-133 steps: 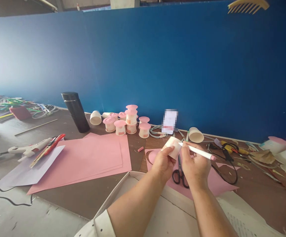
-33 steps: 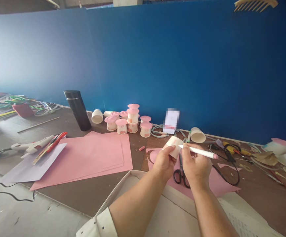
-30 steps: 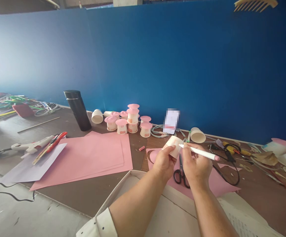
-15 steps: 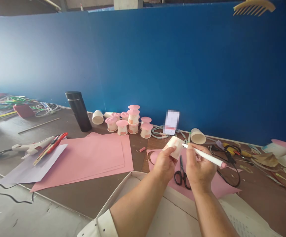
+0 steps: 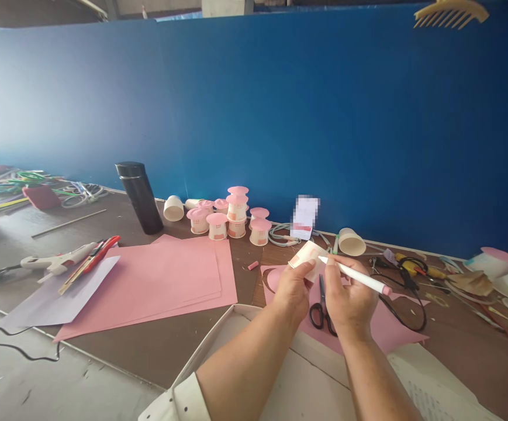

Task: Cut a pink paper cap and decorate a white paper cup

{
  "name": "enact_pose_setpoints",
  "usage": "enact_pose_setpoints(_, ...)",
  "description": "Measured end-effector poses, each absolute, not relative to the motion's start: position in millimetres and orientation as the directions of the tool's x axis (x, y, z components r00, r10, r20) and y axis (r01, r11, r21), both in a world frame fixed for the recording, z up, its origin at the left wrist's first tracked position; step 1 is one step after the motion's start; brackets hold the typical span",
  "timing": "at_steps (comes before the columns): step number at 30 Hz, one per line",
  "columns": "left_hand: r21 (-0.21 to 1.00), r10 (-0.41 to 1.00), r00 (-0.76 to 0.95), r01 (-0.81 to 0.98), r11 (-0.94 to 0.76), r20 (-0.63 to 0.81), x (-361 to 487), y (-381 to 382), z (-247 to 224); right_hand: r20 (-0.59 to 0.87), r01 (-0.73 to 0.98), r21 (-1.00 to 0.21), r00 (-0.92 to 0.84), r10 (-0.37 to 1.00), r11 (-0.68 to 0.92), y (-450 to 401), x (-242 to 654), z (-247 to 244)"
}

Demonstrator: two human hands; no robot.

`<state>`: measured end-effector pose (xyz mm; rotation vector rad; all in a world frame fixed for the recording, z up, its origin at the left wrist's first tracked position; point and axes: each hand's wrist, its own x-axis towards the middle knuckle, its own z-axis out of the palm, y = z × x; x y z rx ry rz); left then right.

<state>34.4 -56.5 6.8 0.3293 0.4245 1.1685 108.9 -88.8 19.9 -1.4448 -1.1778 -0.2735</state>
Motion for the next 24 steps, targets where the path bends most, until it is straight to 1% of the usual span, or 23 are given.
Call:
enact_pose_setpoints(4, 0.473, 0.934, 0.302, -0.805, 0.358, -0.192, 35.5, -55.8, 7.2, 0.738, 0.763, -0.615, 0.468, 0.486, 0.2, -88.5, 108.2, 20.2)
enact_pose_setpoints(12, 0.494, 0.942, 0.282, -0.802, 0.337, -0.185, 35.1, -55.5, 7.0, 0.736, 0.778, -0.597, 0.434, 0.519, 0.197, -88.4, 105.3, 19.0)
enact_pose_setpoints(24, 0.511, 0.948, 0.301, -0.802, 0.31, -0.104, 34.2, -56.9, 6.9, 0.736, 0.777, -0.596, 0.427, 0.525, 0.203, -88.9, 102.8, 21.2)
